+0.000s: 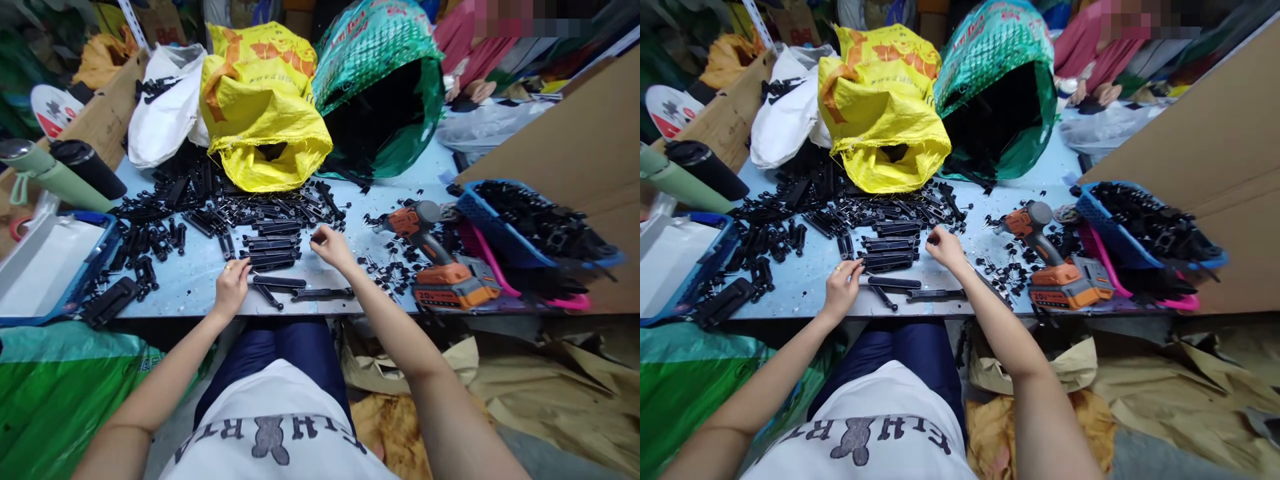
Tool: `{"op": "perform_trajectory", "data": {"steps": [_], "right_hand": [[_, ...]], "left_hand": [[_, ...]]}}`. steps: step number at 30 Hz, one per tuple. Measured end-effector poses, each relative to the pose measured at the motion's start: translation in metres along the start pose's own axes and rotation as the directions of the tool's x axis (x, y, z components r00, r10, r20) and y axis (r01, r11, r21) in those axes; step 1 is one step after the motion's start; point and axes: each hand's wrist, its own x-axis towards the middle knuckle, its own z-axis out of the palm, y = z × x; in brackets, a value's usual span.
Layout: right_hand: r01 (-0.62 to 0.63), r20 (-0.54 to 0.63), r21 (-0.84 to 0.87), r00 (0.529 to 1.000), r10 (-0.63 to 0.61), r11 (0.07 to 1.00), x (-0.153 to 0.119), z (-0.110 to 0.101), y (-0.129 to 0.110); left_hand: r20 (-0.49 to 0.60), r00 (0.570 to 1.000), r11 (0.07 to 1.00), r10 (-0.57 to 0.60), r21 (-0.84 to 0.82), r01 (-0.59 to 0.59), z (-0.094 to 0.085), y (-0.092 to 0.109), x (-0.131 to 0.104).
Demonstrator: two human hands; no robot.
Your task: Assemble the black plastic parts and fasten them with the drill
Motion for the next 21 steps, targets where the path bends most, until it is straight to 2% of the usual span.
{"op": "perform_trajectory", "data": {"steps": [3,6,10,14,16,21], "right_hand": [[0.059,-0.023,0.187,0.998,-0.056,0.981,-0.031,-0.003,-0.006],[0.074,-0.014,0.255,0.997,-0.073,0.964,-0.053,-0.006,-0.010],[0.058,0.055,0.296,0.995,-0.077,0.953,-0.067,-0.010,-0.015],[0.057,0.098,0.308,0.991,-0.091,0.950,-0.071,-0.013,-0.017],[0.044,0.130,0.311,0.988,-0.089,0.949,-0.072,-0.013,-0.017],[0.006,0.168,0.345,0.983,-0.068,0.939,-0.073,-0.012,-0.017]], "left_hand": [[0.028,0.999,0.999,0.032,0.041,-0.033,0.002,-0.002,-0.012],[0.092,0.989,0.987,0.115,0.099,-0.124,-0.001,-0.002,-0.007],[0.212,0.957,0.965,0.197,0.130,-0.227,-0.002,0.001,-0.003],[0.275,0.946,0.978,0.169,0.072,-0.196,0.000,0.000,-0.006],[0.267,0.950,0.984,0.163,0.024,-0.176,-0.001,-0.001,-0.008],[0.144,0.985,0.995,0.097,-0.036,-0.093,-0.005,-0.003,-0.009]]}}
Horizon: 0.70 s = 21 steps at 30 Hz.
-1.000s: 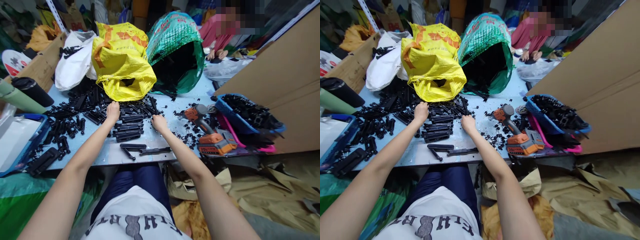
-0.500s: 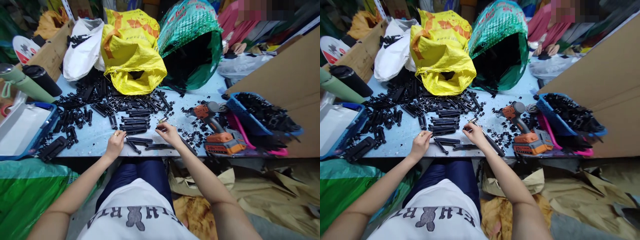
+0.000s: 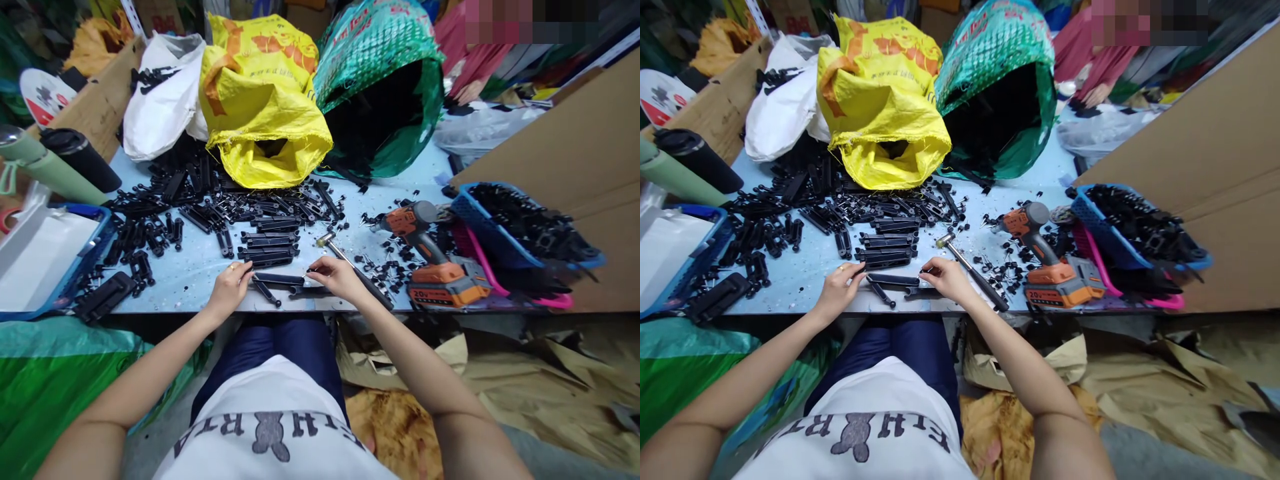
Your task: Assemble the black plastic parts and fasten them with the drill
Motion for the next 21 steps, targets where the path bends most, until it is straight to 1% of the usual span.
{"op": "perform_trajectory", "data": {"steps": [2,6,8,10,12,13,15,17,19,21], "right_hand": [[-0.004,0.000,0.001,1.000,0.004,1.000,0.000,0.001,0.000],[0.004,0.009,-0.012,1.000,-0.004,1.000,0.001,0.002,0.000],[0.001,0.016,-0.016,1.000,-0.001,1.000,0.001,0.002,0.000],[-0.008,0.024,-0.020,1.000,0.008,1.000,0.000,0.002,-0.001],[-0.014,0.031,-0.025,0.999,0.015,1.000,0.000,0.002,-0.002],[-0.014,0.034,-0.031,0.999,0.015,0.999,0.000,0.001,-0.002],[-0.007,0.035,-0.044,0.999,0.009,0.999,0.000,0.001,-0.002],[0.004,0.035,-0.058,0.999,-0.002,0.998,0.000,0.000,-0.002],[0.009,0.037,-0.061,0.999,-0.007,0.998,-0.001,0.000,-0.002],[0.006,0.039,-0.053,0.999,-0.004,0.999,-0.001,0.000,-0.001]], "left_hand": [[0.008,1.000,0.999,0.008,0.032,-0.009,0.000,-0.002,0.001],[0.022,0.998,0.987,0.061,0.145,-0.063,0.002,-0.004,0.002],[0.030,0.995,0.982,0.098,0.159,-0.101,0.004,-0.003,0.001],[0.065,0.989,0.981,0.134,0.130,-0.142,0.005,0.000,0.001],[0.112,0.982,0.986,0.155,0.043,-0.160,0.007,0.004,-0.001],[0.124,0.981,0.989,0.151,-0.014,-0.150,0.008,0.006,-0.002],[0.102,0.991,0.990,0.090,-0.121,-0.077,0.009,0.009,-0.003],[0.051,0.997,0.977,-0.054,-0.205,0.063,0.009,0.009,-0.002],[0.046,0.973,0.930,-0.227,-0.288,0.231,0.007,0.006,0.002],[0.131,0.922,0.846,-0.364,-0.367,0.387,0.004,0.003,0.007]]}}
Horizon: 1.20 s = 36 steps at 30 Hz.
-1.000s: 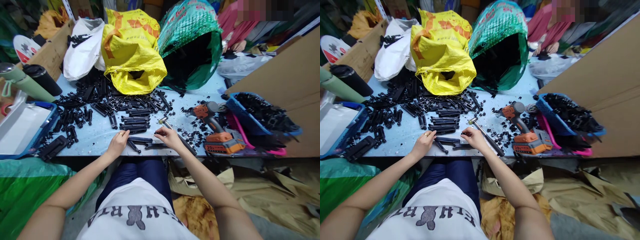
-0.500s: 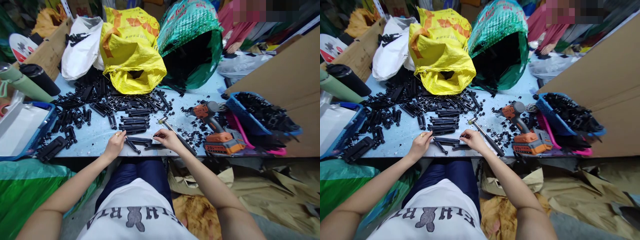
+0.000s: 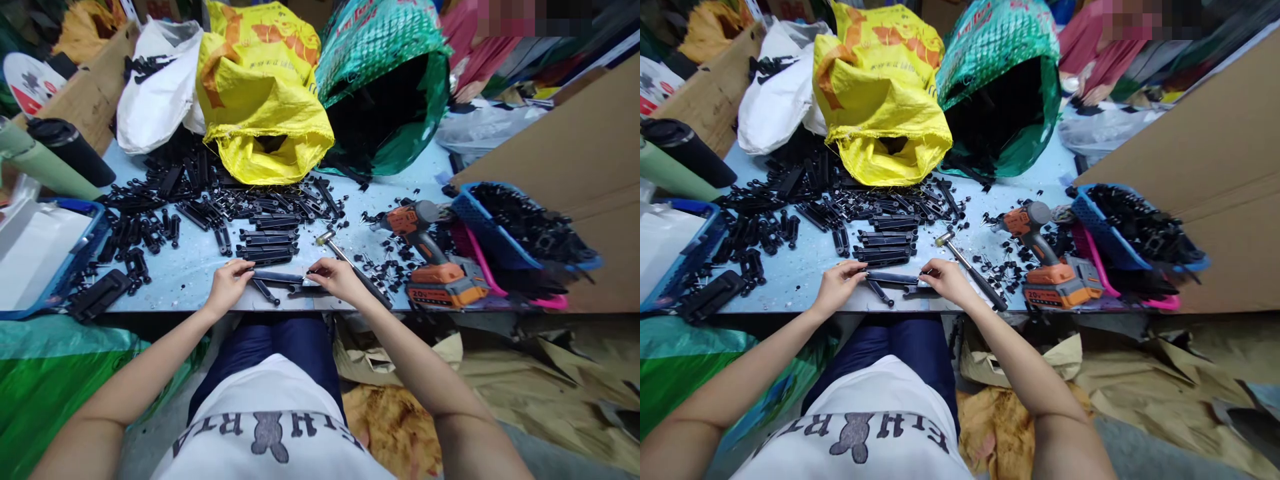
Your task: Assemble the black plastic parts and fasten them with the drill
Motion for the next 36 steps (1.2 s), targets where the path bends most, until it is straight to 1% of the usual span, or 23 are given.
{"op": "perform_trajectory", "data": {"steps": [1,3,5,6,8,12,15,16,17,18,19,20,21,22,23,24,26,27,30,31,34,36], "right_hand": [[-0.003,0.000,0.005,1.000,0.003,1.000,0.000,0.000,0.001],[-0.009,0.002,0.010,1.000,0.009,1.000,0.000,0.001,0.001],[-0.015,0.010,0.013,1.000,0.015,1.000,0.000,0.001,0.001],[-0.018,0.016,0.014,1.000,0.018,1.000,0.000,0.001,0.001],[-0.022,0.023,0.013,1.000,0.022,1.000,0.000,0.001,-0.001],[-0.022,0.017,-0.001,1.000,0.022,1.000,0.000,0.000,-0.004],[-0.011,0.014,-0.008,1.000,0.011,1.000,0.000,0.000,-0.005],[-0.007,0.014,-0.012,1.000,0.007,1.000,-0.001,0.000,-0.005],[-0.003,0.014,-0.015,1.000,0.003,1.000,-0.001,0.000,-0.005],[0.000,0.013,-0.017,1.000,0.000,1.000,-0.001,0.001,-0.004],[0.002,0.012,-0.019,1.000,-0.002,1.000,-0.001,0.001,-0.004],[0.003,0.012,-0.019,1.000,-0.002,1.000,0.000,0.002,-0.004],[0.002,0.012,-0.018,1.000,-0.002,1.000,0.000,0.002,-0.004],[0.000,0.014,-0.015,1.000,0.000,1.000,0.000,0.002,-0.004],[-0.002,0.017,-0.011,1.000,0.002,1.000,0.000,0.002,-0.004],[-0.002,0.019,-0.009,1.000,0.002,1.000,0.000,0.002,-0.004],[0.007,0.022,-0.011,1.000,-0.007,1.000,0.001,0.001,-0.006],[0.016,0.022,-0.017,1.000,-0.015,1.000,0.001,0.000,-0.007],[0.052,0.012,-0.044,0.999,-0.051,0.998,0.002,-0.005,-0.011],[0.064,0.003,-0.051,0.998,-0.064,0.997,0.003,-0.006,-0.012],[0.087,-0.012,-0.066,0.996,-0.088,0.994,0.003,-0.008,-0.011],[0.085,0.007,-0.081,0.996,-0.085,0.993,0.003,-0.006,-0.010]], "left_hand": [[0.034,0.997,0.996,-0.076,-0.043,0.078,-0.002,0.000,0.003],[0.089,0.975,0.974,-0.204,-0.087,0.211,-0.006,0.002,0.008],[0.107,0.951,0.952,-0.289,-0.077,0.298,-0.009,0.004,0.012],[0.110,0.944,0.946,-0.312,-0.054,0.319,-0.011,0.006,0.014],[0.137,0.938,0.948,-0.317,0.015,0.318,-0.013,0.011,0.016],[0.220,0.937,0.958,-0.271,0.155,0.240,-0.016,0.018,0.022],[0.230,0.932,0.955,-0.281,0.164,0.247,-0.017,0.016,0.027],[0.219,0.936,0.956,-0.274,0.164,0.242,-0.017,0.014,0.028],[0.204,0.948,0.962,-0.243,0.175,0.208,-0.016,0.012,0.027],[0.189,0.965,0.970,-0.180,0.199,0.142,-0.015,0.009,0.025],[0.183,0.980,0.972,-0.083,0.230,0.040,-0.013,0.007,0.022],[0.187,0.982,0.961,0.037,0.262,-0.086,-0.012,0.005,0.018],[0.201,0.966,0.931,0.164,0.291,-0.219,-0.009,0.003,0.013],[0.218,0.935,0.887,0.279,0.313,-0.338,-0.007,0.001,0.008],[0.229,0.901,0.839,0.368,0.336,-0.428,-0.005,-0.001,0.005],[0.226,0.871,0.790,0.435,0.367,-0.490,-0.004,-0.002,0.002],[0.212,0.823,0.699,0.527,0.441,-0.562,-0.003,-0.006,-0.001],[0.223,0.796,0.656,0.563,0.465,-0.594,-0.003,-0.008,-0.002],[0.279,0.707,0.553,0.650,0.464,-0.692,-0.002,-0.014,0.000],[0.281,0.688,0.539,0.669,0.453,-0.710,-0.002,-0.016,0.001],[0.261,0.664,0.524,0.701,0.443,-0.727,-0.001,-0.020,0.004],[0.278,0.659,0.518,0.699,0.439,-0.734,-0.001,-0.020,0.005]]}}
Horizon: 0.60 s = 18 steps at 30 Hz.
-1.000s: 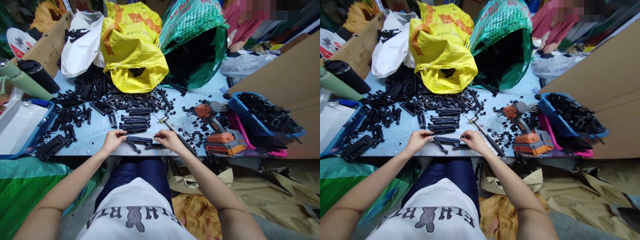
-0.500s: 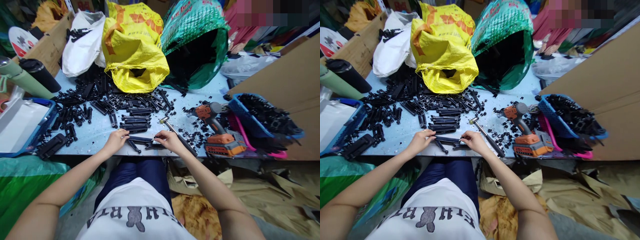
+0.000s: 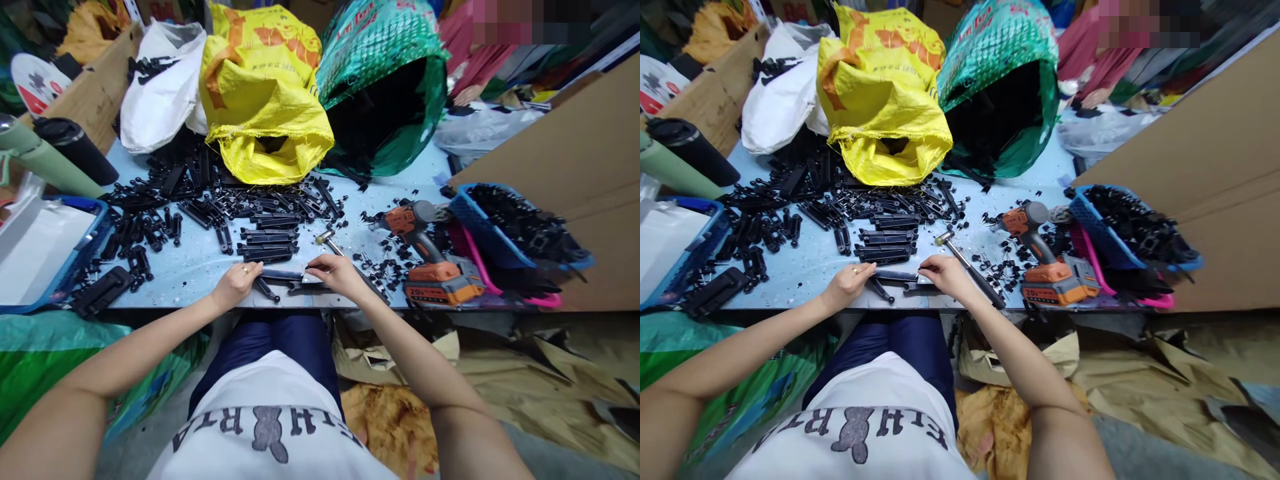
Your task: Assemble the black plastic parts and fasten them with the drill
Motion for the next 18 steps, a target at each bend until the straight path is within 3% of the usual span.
{"op": "perform_trajectory", "data": {"steps": [4,7,11,15,18], "right_hand": [[0.064,0.019,-0.134,0.998,-0.062,0.989,0.000,0.007,0.001],[0.169,0.052,-0.266,0.986,-0.161,0.949,0.001,0.009,-0.003],[0.237,0.108,-0.389,0.971,-0.212,0.890,0.001,0.010,-0.004],[0.333,0.168,-0.372,0.942,-0.290,0.866,-0.007,0.024,0.009],[0.383,0.101,-0.359,0.923,-0.372,0.851,-0.018,0.037,0.025]], "left_hand": [[0.026,0.997,0.996,-0.072,0.062,0.071,-0.006,0.008,0.006],[0.045,0.992,0.985,-0.114,0.137,0.107,-0.007,0.027,0.019],[0.290,0.957,1.000,-0.021,0.014,0.018,0.010,0.056,0.043],[0.429,0.886,0.978,-0.175,-0.027,0.207,0.032,0.064,0.054],[0.448,0.878,0.972,-0.169,-0.071,0.224,0.041,0.060,0.052]]}}
